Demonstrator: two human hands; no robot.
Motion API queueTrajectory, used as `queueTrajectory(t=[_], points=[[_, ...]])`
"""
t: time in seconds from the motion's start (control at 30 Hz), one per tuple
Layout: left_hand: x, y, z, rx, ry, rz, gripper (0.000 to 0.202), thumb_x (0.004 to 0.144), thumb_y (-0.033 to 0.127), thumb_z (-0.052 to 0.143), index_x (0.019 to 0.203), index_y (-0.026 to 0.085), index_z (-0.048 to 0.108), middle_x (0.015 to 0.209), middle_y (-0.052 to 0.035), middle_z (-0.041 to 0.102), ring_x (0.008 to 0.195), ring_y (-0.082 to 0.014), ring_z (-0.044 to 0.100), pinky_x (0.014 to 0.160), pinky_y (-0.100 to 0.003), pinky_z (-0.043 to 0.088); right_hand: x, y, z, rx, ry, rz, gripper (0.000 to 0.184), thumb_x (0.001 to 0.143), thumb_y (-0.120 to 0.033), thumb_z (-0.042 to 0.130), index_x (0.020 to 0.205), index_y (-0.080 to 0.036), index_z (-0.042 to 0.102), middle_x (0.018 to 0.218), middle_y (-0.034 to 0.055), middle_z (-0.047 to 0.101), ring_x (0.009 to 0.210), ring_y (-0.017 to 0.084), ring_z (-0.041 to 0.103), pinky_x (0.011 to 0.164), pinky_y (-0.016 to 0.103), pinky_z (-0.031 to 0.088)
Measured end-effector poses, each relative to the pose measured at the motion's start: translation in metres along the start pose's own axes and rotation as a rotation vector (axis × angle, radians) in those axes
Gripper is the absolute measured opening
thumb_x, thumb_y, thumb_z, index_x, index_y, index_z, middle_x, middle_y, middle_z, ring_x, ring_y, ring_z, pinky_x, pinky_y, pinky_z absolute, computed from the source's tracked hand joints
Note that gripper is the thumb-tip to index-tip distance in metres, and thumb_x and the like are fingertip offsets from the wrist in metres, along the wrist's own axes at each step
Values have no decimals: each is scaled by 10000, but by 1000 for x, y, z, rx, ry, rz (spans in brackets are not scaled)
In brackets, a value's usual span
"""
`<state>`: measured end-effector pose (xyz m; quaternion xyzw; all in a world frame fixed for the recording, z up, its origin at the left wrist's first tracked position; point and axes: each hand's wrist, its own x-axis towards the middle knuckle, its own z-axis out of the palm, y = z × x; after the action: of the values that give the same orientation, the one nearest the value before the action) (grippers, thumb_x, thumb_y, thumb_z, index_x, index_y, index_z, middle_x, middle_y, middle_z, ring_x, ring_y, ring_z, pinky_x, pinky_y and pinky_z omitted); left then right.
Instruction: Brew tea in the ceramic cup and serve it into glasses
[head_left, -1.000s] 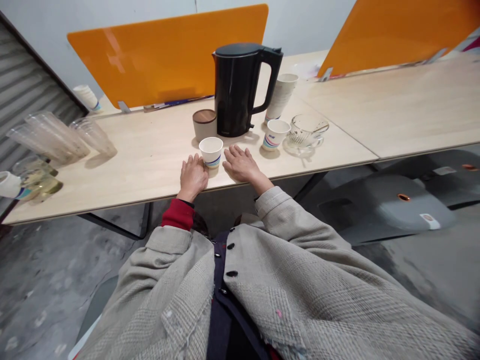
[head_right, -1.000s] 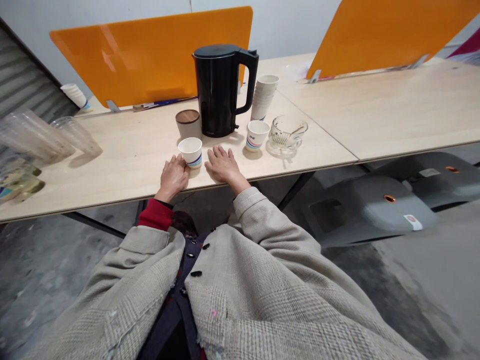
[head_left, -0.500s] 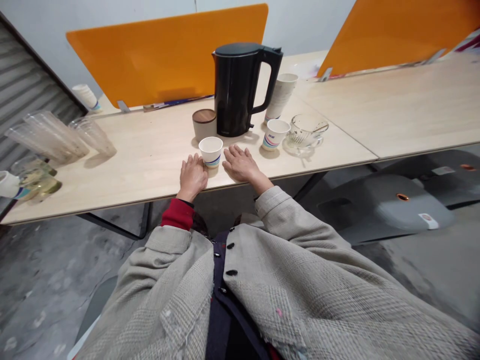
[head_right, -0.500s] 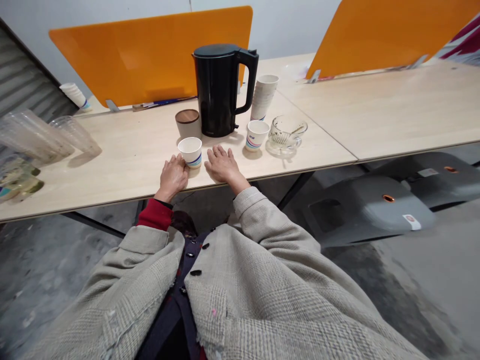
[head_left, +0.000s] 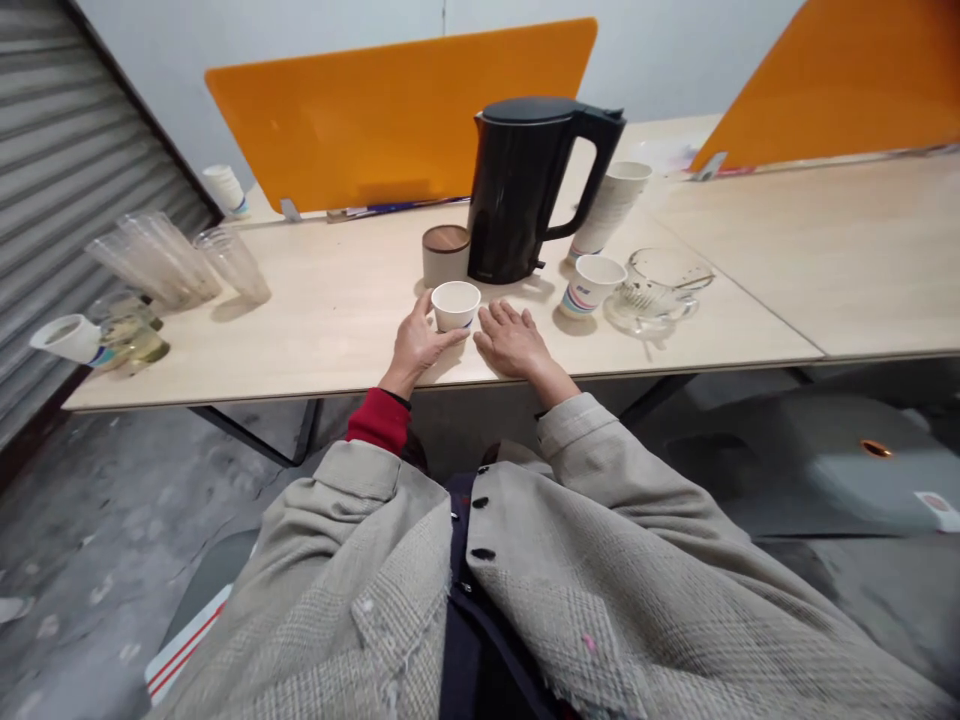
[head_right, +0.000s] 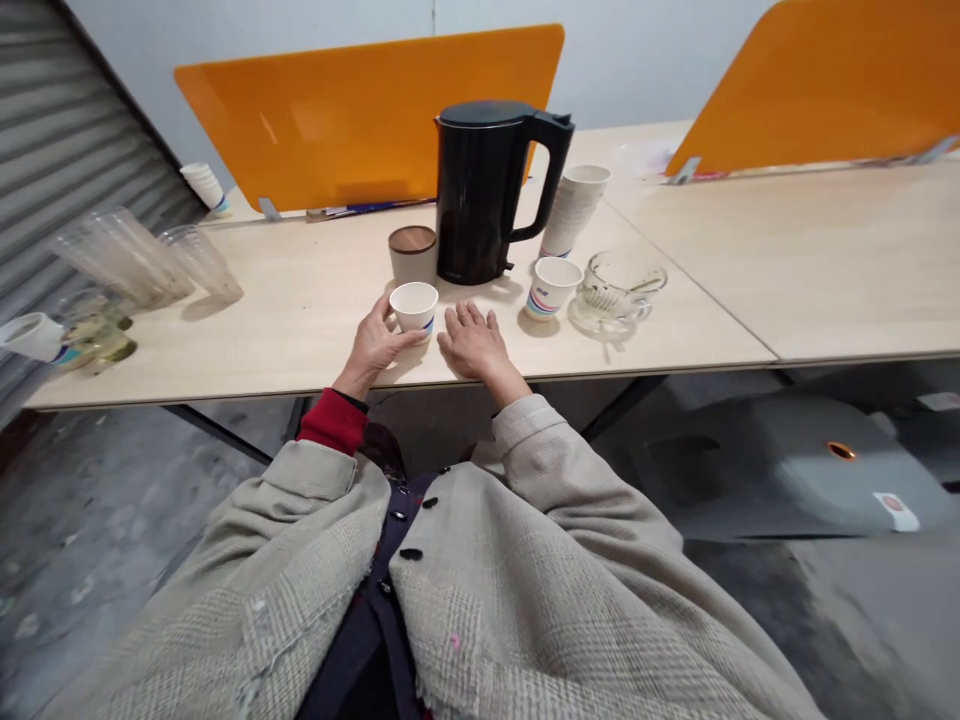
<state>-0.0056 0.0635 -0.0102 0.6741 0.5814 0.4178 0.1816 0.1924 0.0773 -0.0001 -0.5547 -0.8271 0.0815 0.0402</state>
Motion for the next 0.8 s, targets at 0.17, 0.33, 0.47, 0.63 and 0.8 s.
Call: queueTrajectory(t=[0.17, 0.33, 0.47, 0.63, 0.8], points=[[4, -1, 10, -196, 53, -52, 583, 797, 331, 938, 1320, 229, 700, 1323, -119, 819, 1264, -336, 768, 1094, -500, 618, 0, 0, 2, -16, -1, -4, 725, 1130, -407, 288, 1756, -46, 347, 1872, 222, 271, 1764, 381, 232, 1408, 678, 214], [0, -2, 12, -220, 118, -79, 506, 778, 340, 960, 1201, 231, 704, 1211, -102, 828, 1176, -320, 777, 1030, -482, 634, 1, 2, 4, -36, 12, -10, 721, 1128, -415, 285, 1754, -64, 357, 1869, 216, 286, 1759, 374, 252, 1401, 678, 242], [-6, -9, 1, -217, 183, -88, 500, 775, 341, 953, 1179, 218, 684, 1232, -106, 813, 1150, -292, 774, 1013, -435, 626, 0, 2, 5, -48, 4, -13, 722, 1125, -402, 271, 1751, -53, 358, 1871, 214, 286, 1757, 376, 255, 1402, 674, 245], [-17, -39, -43, -222, 381, -85, 510, 726, 350, 973, 1109, 220, 662, 1112, -70, 799, 1021, -242, 755, 914, -367, 597, -1, 3, 7, -70, 29, -19, 719, 1121, -405, 255, 1735, -54, 389, 1856, 216, 328, 1740, 387, 293, 1392, 675, 282], [-41, -79, -119, -99, 626, -168, 493, 724, 348, 945, 1096, 208, 652, 1044, -38, 770, 947, -202, 724, 853, -313, 551, -2, 3, 8, -32, 24, -19, 735, 1115, -412, 240, 1729, -38, 394, 1856, 227, 320, 1740, 400, 288, 1396, 687, 259]])
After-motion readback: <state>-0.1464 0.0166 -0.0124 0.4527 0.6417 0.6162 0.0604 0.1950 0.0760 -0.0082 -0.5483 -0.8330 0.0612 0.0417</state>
